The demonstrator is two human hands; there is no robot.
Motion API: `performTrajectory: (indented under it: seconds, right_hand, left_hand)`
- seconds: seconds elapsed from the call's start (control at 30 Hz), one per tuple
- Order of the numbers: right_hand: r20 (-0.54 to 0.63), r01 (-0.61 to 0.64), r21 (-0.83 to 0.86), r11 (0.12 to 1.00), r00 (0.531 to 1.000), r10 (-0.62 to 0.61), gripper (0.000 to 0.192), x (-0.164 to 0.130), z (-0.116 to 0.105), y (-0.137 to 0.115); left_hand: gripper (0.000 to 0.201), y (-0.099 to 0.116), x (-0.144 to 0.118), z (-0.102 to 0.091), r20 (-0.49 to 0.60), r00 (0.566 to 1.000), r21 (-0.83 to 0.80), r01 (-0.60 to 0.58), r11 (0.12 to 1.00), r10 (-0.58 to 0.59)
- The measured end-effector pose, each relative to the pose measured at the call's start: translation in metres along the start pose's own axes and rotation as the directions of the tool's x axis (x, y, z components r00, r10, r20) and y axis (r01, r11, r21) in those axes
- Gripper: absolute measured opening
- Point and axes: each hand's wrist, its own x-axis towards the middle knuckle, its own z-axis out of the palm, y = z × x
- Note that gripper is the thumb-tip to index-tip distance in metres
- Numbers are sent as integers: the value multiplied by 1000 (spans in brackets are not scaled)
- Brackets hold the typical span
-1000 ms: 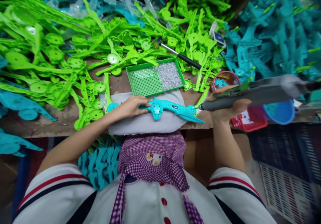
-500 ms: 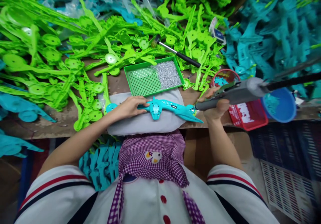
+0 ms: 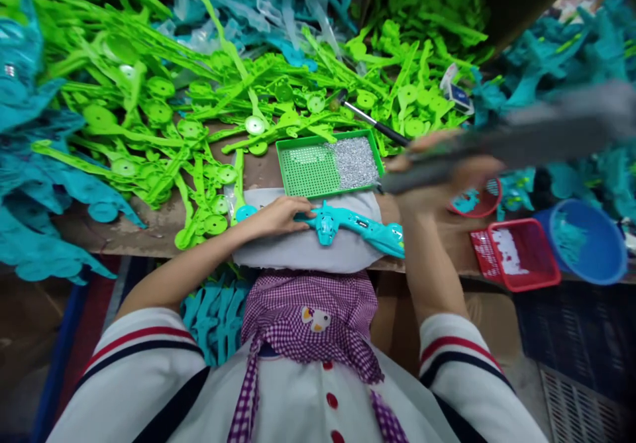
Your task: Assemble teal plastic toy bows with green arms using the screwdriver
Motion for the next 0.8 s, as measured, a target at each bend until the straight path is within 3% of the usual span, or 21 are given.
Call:
performTrajectory:
  seconds: [0.07, 0.13, 0.23, 0.43, 0.8]
  right_hand:
    - [-69, 96, 112, 989, 994, -88, 65, 19, 44, 21]
    - [-53, 150, 192, 970, 988, -142, 55, 36, 81, 44]
    - [-33, 188, 195, 963, 982, -185, 54, 52, 110, 75]
    - [1, 135, 194, 972, 990, -138, 54, 59, 107, 106]
    - [6, 109, 195, 975, 994, -112, 52, 59, 104, 110]
  left_hand:
    - [15, 1, 0, 0, -10, 1000, -2, 12, 1000, -12]
    - [15, 1, 0, 1, -8, 1000, -2, 14, 1000, -14]
    - [14, 2, 0, 1, -5, 1000, -14, -5, 1000, 5]
    - [13, 3, 0, 1, -21, 999, -51, -35, 998, 34]
    - [12, 3, -1, 1, -17, 999, -59, -37, 998, 36]
